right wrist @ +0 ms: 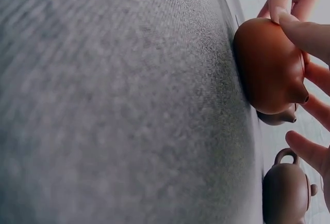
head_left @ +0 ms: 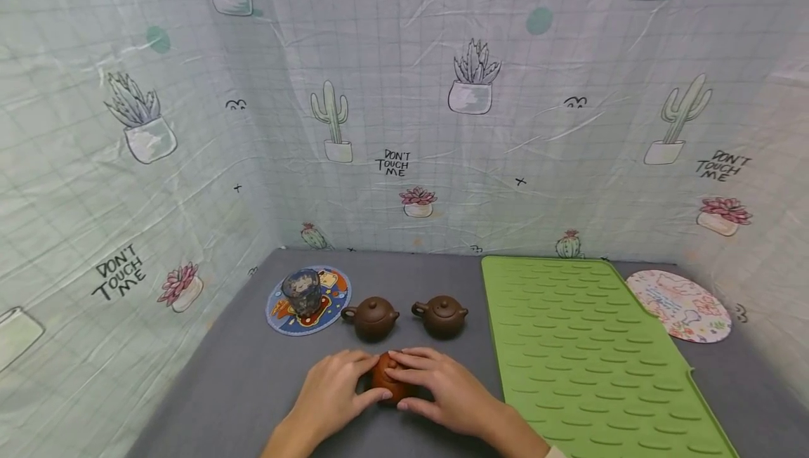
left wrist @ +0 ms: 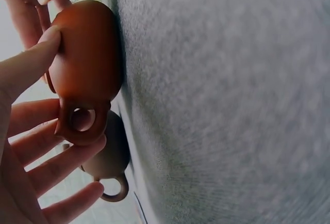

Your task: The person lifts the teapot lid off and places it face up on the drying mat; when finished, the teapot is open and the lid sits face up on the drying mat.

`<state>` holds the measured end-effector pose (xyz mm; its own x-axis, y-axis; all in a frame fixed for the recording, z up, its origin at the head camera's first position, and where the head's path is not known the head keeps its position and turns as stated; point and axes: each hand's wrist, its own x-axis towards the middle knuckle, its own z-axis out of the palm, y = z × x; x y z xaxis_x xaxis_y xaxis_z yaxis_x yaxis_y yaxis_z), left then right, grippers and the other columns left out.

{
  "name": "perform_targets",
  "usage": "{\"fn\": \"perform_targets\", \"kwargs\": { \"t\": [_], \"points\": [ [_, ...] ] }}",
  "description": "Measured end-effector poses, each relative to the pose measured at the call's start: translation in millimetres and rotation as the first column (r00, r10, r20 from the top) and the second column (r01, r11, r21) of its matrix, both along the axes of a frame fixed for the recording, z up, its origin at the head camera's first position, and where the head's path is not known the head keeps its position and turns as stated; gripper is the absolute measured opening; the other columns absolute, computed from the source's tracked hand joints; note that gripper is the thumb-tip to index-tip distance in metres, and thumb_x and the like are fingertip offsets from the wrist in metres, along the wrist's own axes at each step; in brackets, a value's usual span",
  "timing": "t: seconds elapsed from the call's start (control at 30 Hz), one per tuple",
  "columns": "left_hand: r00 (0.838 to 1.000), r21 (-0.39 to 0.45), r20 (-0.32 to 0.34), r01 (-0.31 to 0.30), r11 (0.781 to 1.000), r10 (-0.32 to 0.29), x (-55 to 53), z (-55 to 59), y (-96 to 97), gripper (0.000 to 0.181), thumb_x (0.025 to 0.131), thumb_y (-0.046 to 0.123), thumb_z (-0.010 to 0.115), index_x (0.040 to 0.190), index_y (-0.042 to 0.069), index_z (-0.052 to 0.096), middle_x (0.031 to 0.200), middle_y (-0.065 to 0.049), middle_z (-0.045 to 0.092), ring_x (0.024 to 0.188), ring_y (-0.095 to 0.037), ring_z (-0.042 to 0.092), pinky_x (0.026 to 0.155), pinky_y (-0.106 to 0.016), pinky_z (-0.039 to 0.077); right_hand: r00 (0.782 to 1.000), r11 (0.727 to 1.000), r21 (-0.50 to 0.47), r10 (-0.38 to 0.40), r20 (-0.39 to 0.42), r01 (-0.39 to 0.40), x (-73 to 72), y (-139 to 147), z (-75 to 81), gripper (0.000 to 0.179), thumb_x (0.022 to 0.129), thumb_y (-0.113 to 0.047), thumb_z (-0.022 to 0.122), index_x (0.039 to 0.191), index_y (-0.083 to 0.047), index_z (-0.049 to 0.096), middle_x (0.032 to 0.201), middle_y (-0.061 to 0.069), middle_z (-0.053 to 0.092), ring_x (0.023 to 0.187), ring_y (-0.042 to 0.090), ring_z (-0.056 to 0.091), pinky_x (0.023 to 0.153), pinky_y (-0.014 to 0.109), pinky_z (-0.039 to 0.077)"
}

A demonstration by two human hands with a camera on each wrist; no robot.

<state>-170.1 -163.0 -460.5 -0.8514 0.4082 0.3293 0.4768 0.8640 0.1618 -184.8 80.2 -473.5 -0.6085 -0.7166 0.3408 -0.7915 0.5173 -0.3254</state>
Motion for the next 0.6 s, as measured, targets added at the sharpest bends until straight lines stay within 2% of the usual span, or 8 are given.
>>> {"fn": "perform_targets", "kwargs": {
  "t": [0.1, 0.3, 0.6],
  "points": [
    [1.000, 0.007, 0.012, -0.012, 1.000, 0.012, 2.3, 0.5, 0.7, 0.054, 0.083, 0.061, 0.075, 0.114, 0.017, 0.080, 0.105, 0.008, 0.077, 0.096, -0.014, 0.072, 0.079, -0.038, 0.060, 0.999, 1.000, -0.027, -0.009, -0.037, 0.008, -0.3, -2.7, -1.0, 0.044, 0.098, -0.044, 0.064, 0.139, -0.028, 0.065, 0.150, -0.004, 0.059, 0.136, 0.017, 0.057, 0.105, 0.041, 0.054],
    [1.000, 0.017, -0.004, -0.020, 1.000, 0.020, 4.5, 0.5, 1.9, 0.051, 0.082, 0.057, 0.078, 0.114, 0.017, 0.081, 0.107, 0.007, 0.077, 0.098, -0.014, 0.072, 0.082, -0.037, 0.060, 0.991, 0.996, -0.094, -0.016, -0.132, 0.003, -0.9, -6.6, -1.9, 0.039, 0.091, -0.031, 0.077, 0.128, -0.024, 0.073, 0.138, -0.002, 0.068, 0.128, 0.016, 0.063, 0.100, 0.037, 0.057],
    [1.000, 0.019, -0.024, -0.001, 1.000, 0.002, 5.3, 0.0, 3.4, 0.047, 0.080, 0.051, 0.082, 0.113, 0.017, 0.081, 0.108, 0.007, 0.077, 0.099, -0.014, 0.072, 0.082, -0.037, 0.060, 0.987, 0.980, -0.198, 0.006, -0.158, -0.037, -3.2, -8.2, -4.5, 0.037, 0.084, -0.020, 0.083, 0.121, -0.019, 0.077, 0.131, 0.002, 0.071, 0.120, 0.016, 0.069, 0.094, 0.032, 0.060]
  ]
}}
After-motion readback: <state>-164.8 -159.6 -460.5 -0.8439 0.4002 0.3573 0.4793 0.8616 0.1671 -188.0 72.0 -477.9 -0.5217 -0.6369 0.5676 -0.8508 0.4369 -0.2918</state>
